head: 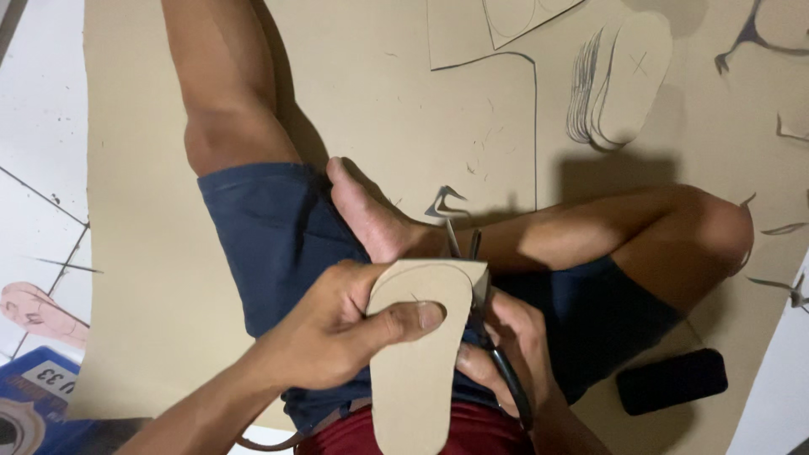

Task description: The person sits on the floor and cuts flip-flop sole shapes out of cardboard sheets using scissors, following drawn outlines. They stack finished cut pieces aside, separate paired outlines, and trim around the sole contours one piece at a time, leaving scrap offcuts around the work area.

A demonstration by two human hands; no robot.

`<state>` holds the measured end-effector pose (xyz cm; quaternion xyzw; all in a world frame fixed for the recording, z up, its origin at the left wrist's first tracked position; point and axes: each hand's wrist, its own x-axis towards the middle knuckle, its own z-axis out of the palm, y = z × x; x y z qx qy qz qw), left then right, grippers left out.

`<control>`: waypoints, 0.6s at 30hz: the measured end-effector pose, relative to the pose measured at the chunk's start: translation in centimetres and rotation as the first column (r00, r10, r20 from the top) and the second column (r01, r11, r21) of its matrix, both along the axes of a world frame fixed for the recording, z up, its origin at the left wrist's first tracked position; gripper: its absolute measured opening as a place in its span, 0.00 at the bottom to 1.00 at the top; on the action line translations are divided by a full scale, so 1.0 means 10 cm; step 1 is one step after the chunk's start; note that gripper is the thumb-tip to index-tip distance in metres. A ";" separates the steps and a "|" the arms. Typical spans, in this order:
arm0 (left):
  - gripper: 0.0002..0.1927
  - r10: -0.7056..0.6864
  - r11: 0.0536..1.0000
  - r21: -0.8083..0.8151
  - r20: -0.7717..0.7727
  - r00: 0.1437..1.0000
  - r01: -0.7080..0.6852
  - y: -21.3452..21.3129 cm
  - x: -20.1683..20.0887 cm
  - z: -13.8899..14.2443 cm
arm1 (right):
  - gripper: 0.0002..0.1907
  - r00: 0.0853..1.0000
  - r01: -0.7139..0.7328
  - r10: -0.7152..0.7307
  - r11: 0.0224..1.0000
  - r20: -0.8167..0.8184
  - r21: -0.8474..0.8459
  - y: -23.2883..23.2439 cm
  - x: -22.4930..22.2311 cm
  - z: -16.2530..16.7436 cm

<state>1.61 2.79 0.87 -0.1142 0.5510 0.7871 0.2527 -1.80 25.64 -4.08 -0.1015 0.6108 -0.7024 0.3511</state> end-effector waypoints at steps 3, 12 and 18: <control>0.13 0.012 0.997 0.079 0.061 0.998 -0.016 -0.07 -0.09 0.05 | 0.16 0.996 -0.055 0.063 0.990 -0.062 0.129 0.05 0.01 -0.03; 0.11 -0.176 0.984 0.007 -0.064 0.982 0.176 -0.24 -0.13 -0.05 | 0.15 0.992 -0.085 0.095 0.988 -0.077 0.129 0.12 0.00 -0.10; 0.15 0.096 0.993 -0.059 -0.091 0.991 -0.102 -0.38 -0.41 0.02 | 0.17 0.987 -0.063 0.043 0.991 0.156 0.122 0.18 0.01 -0.12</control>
